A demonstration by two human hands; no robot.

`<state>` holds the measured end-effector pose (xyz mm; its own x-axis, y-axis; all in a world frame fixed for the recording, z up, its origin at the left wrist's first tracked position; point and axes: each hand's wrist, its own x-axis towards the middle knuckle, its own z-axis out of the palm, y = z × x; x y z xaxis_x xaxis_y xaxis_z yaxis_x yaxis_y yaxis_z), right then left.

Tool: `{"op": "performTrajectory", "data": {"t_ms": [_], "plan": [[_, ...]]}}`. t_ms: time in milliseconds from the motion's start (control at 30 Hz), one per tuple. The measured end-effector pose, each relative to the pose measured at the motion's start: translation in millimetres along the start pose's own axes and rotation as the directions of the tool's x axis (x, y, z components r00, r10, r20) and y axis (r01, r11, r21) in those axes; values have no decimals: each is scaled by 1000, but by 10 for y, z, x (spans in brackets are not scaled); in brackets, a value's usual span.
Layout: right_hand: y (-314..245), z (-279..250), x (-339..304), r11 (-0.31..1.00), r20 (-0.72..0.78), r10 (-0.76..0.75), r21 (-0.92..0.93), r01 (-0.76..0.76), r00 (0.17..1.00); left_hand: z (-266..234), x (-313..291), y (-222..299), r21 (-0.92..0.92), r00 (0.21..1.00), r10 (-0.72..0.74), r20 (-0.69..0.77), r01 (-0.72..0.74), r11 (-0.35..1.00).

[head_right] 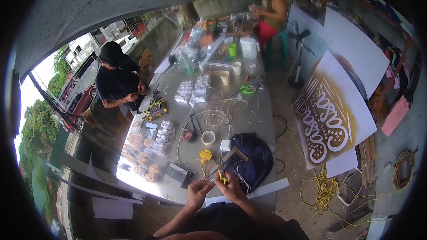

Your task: Wiring and assembling components for a signage display.

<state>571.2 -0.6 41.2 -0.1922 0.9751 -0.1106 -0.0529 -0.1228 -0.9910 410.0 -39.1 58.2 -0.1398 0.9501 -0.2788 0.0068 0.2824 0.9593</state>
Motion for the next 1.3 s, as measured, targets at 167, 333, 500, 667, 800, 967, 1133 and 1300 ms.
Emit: {"op": "performTrajectory", "data": {"t_ms": [167,333,500,667,800,967,1133,1300], "plan": [[53,29,-7,998,-21,-62,8,62,998,-25,-1,-35,-28,1000,-14,3,14,1000],[16,1,-17,997,28,13,78,-15,1000,-27,12,-56,-49,1000,-21,-11,20,999],[10,6,-19,995,29,-15,94,12,999,-26,4,-85,-54,1000,-3,-14,2,999],[50,11,-15,996,22,-14,83,12,1000,-22,-5,-95,-65,1000,-12,-6,12,998],[107,-13,-11,976,69,55,205,-68,996,-2,3,-76,-49,999,-41,-8,40,998],[241,-34,-3,966,38,113,231,-119,993,26,-17,-65,-115,997,-80,20,81,990],[308,-77,-9,965,73,116,230,-130,991,-6,-32,-49,-42,992,-101,76,105,994],[267,-58,45,965,46,175,190,-181,983,-27,11,-70,-37,991,-96,89,100,994]]}}
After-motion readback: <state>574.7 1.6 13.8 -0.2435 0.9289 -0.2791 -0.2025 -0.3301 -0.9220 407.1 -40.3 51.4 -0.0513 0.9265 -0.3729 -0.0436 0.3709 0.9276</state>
